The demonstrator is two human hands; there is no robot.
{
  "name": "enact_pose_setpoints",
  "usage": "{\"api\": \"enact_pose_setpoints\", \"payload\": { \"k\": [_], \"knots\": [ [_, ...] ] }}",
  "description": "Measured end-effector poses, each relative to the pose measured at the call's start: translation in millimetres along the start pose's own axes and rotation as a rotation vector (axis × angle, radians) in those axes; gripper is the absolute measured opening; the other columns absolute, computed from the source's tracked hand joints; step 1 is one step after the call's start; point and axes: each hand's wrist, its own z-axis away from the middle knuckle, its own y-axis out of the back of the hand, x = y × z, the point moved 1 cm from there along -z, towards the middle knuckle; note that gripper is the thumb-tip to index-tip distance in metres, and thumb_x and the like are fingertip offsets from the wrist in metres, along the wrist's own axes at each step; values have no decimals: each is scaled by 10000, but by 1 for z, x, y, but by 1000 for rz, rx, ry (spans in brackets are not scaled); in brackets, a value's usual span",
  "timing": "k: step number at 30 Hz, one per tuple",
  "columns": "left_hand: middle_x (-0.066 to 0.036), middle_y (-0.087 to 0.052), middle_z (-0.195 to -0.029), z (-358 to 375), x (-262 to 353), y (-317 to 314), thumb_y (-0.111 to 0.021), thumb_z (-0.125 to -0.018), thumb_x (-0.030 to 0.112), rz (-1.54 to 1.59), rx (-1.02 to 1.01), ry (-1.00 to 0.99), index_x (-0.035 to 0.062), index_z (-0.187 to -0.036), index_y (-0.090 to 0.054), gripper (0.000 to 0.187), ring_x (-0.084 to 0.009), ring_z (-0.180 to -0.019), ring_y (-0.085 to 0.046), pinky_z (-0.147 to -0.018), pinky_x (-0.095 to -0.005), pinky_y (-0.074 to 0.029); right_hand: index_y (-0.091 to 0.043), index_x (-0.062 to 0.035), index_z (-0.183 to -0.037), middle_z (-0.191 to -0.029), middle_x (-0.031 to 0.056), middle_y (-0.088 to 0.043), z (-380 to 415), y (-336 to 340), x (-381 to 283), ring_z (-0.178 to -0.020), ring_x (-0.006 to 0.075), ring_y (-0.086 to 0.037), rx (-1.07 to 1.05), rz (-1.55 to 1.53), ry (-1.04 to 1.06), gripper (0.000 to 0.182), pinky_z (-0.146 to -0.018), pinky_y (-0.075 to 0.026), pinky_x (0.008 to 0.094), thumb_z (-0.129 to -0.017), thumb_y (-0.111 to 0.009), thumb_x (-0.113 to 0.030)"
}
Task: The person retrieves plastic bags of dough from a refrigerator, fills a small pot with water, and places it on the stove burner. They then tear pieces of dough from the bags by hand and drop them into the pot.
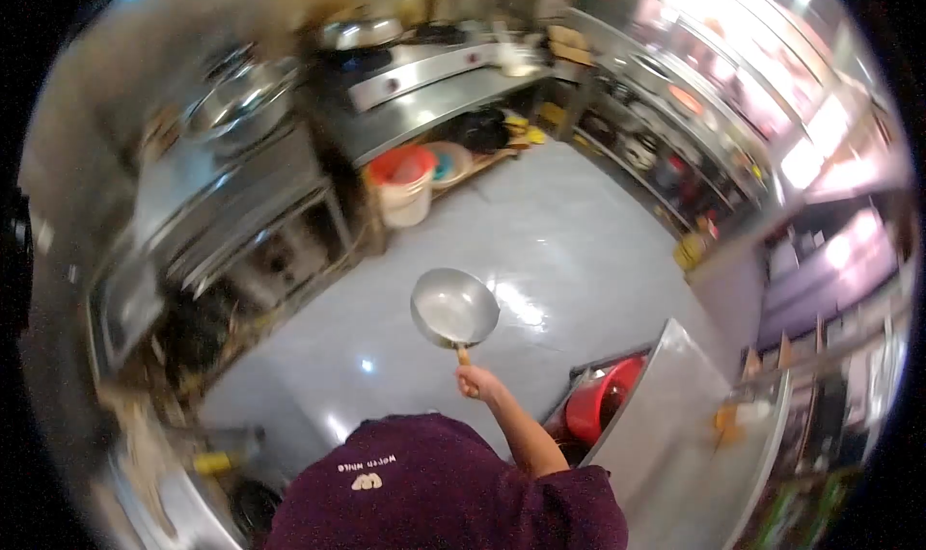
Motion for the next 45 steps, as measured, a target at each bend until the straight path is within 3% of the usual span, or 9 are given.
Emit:
{"api": "enact_pose_setpoints", "payload": {
  "k": [7, 15, 17, 18, 19, 23, 27, 34, 45],
  "knots": [
    [-117, -574, -726, -130, 329, -57, -537, -791, 189, 493, -152, 322, 11, -954, -505, 244, -197, -571, -558, -459, -311, -441, -419, -72, -739, -518, 8, -447, 35, 91, -114, -362, 111, -418, 272, -183, 189, 140, -320, -354, 231, -790, -546, -98],
    [-75, -597, -619, -344, 541, -150, -526, -745, 215, 56, -336, 100, 29, -671, -617, 220, -171, -511, -575, -450, -305, -473, -415, -79, -745, -515, 5, -449, 2, 193, -249, -386, 104, -432, 282, -484, 328, 120, -353, -369, 235, -798, -522, -85],
    [-107, -595, -621, -449, 599, -200, -499, -731, 180, -945, -470, -936, 22, -669, -615, 206, -217, -555, -584, -504, -360, -478, -411, -82, -746, -514, 3, -449, 8, 198, -290, -381, 103, -427, 319, -566, 356, 123, -355, -373, 246, -798, -523, -83],
    [-142, -588, -623, -470, 652, -228, -490, -718, 132, -419, -530, -422, 2, -688, -599, 172, -260, -617, -588, -560, -399, -461, -410, -84, -746, -514, 1, -449, 17, 205, -304, -379, 103, -424, 345, -601, 361, 124, -355, -375, 251, -798, -523, -82],
    [-159, -590, -647, -454, 737, -235, -479, -751, 153, -231, -514, -350, -19, -697, -585, 209, -262, -649, -590, -577, -405, -445, -397, -90, -743, -508, -2, -436, 25, 210, -319, -372, 104, -418, 373, -624, 387, 137, -353, -373, 254, -797, -522, -83],
    [-158, -588, -742, -461, 980, -323, -484, -821, 219, -114, -477, -899, -14, -856, -579, 253, -253, -664, -572, -618, -379, -439, -394, -87, -733, -508, -5, -410, 50, 224, -373, -381, 109, -403, 395, -678, 456, 138, -364, -338, 252, -785, -521, -86],
    [-83, -585, -743, -405, 1163, -400, -483, -862, 192, -23, -771, -914, -17, -916, -566, 231, -144, -679, -564, -619, -267, -462, -398, -87, -764, -509, -2, -410, 42, 264, -433, -380, 113, -407, 461, -707, 489, 123, -355, -333, 254, -787, -519, -83],
    [-80, -601, -781, -427, 1250, -547, -494, -868, 192, -81, -1025, -751, -31, -965, -568, 255, -146, -659, -575, -607, -269, -475, -395, -85, -773, -525, 2, -436, 32, 383, -595, -376, 106, -420, 420, -635, 481, 121, -333, -340, 249, -784, -515, -80],
    [-34, -597, -795, -506, 1437, -597, -495, -878, 205, 54, -729, -512, 24, -986, -576, 226, -96, -641, -545, -556, -225, -440, -416, -75, -765, -540, 3, -439, 14, 517, -938, -376, 102, -425, 245, -281, 546, 108, -333, -340, 237, -775, -524, -79]
  ]
}}
